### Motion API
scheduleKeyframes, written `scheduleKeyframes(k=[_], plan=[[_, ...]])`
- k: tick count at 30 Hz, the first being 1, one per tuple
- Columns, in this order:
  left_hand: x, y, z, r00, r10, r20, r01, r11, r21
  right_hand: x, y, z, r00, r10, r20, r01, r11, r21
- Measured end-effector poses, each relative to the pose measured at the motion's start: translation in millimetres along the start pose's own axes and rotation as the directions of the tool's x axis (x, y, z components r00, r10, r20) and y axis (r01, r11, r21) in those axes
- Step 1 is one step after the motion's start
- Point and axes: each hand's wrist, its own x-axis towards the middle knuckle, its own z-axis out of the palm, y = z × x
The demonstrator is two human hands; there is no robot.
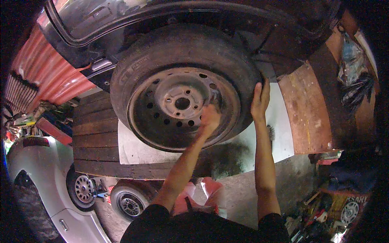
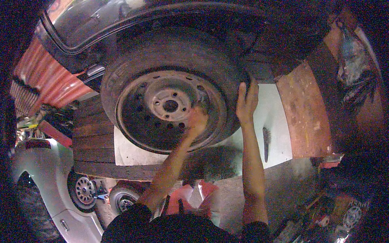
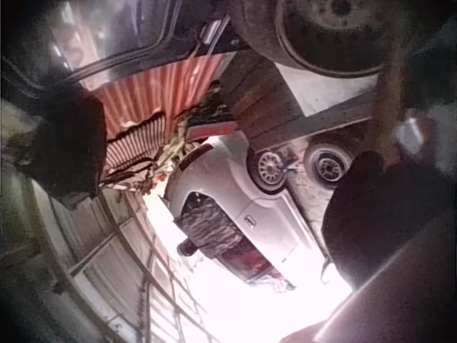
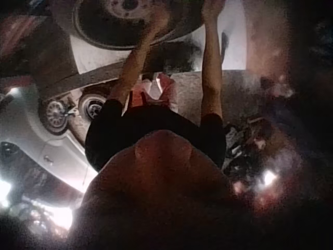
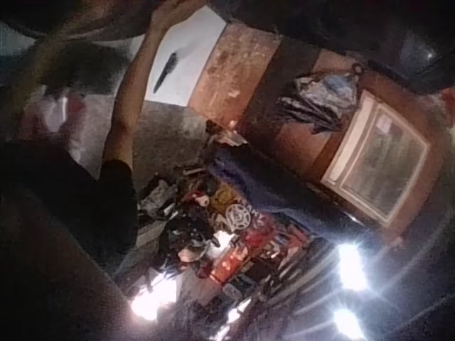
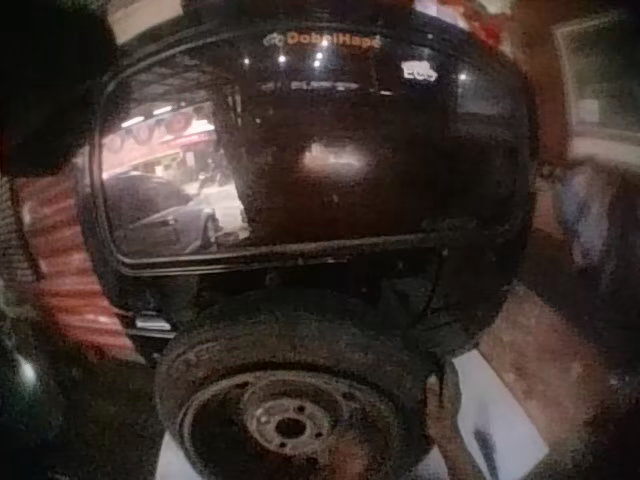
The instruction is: The person scrubs a car wheel with a brush and then uses a scraper to remove residue from the rim. The person works on the wheel while it is mounted on the vehicle.
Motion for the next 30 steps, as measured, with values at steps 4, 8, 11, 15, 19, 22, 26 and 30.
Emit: scheduleKeyframes(k=[4, 8, 11, 15, 19, 22, 26, 30], plan=[[-11.9, 35.0, -45.2, 0.975, -0.082, 0.206, 0.090, 0.995, -0.030, -0.4, -0.2, -2.7, 1.000, 0.029, -0.005, -0.029, 0.999, -0.018], [-17.3, 30.0, -59.1, 0.986, 0.022, 0.162, 0.004, 0.988, -0.157, 1.0, 1.5, 1.9, 1.000, 0.014, 0.003, -0.014, 1.000, -0.016], [-12.2, 27.3, -51.0, 0.988, -0.042, 0.146, 0.058, 0.993, -0.107, 1.9, -3.2, 2.0, 0.999, 0.018, 0.027, -0.018, 1.000, 0.004], [-29.8, -0.4, -23.5, 0.997, 0.075, -0.011, -0.076, 0.981, -0.178, 1.9, 1.8, 5.1, 1.000, 0.007, -0.002, -0.007, 1.000, 0.017], [-13.3, 31.6, -44.9, 0.989, -0.059, 0.137, 0.076, 0.989, -0.124, 0.0, 7.3, 3.1, 1.000, 0.006, -0.008, -0.006, 1.000, 0.000], [-2.3, 32.0, -55.1, 0.974, -0.142, 0.175, 0.145, 0.989, -0.009, -0.6, 6.8, 4.3, 1.000, -0.012, -0.014, 0.012, 1.000, -0.002], [-31.0, -8.5, -29.6, 0.996, -0.080, -0.030, 0.076, 0.989, -0.127, 0.6, 0.4, 1.0, 1.000, 0.002, 0.020, -0.003, 1.000, 0.011], [-31.7, -30.3, -15.5, 0.999, -0.021, 0.049, 0.026, 0.994, -0.107, 2.5, -3.6, 3.3, 0.999, -0.045, 0.025, 0.045, 0.999, 0.004]])
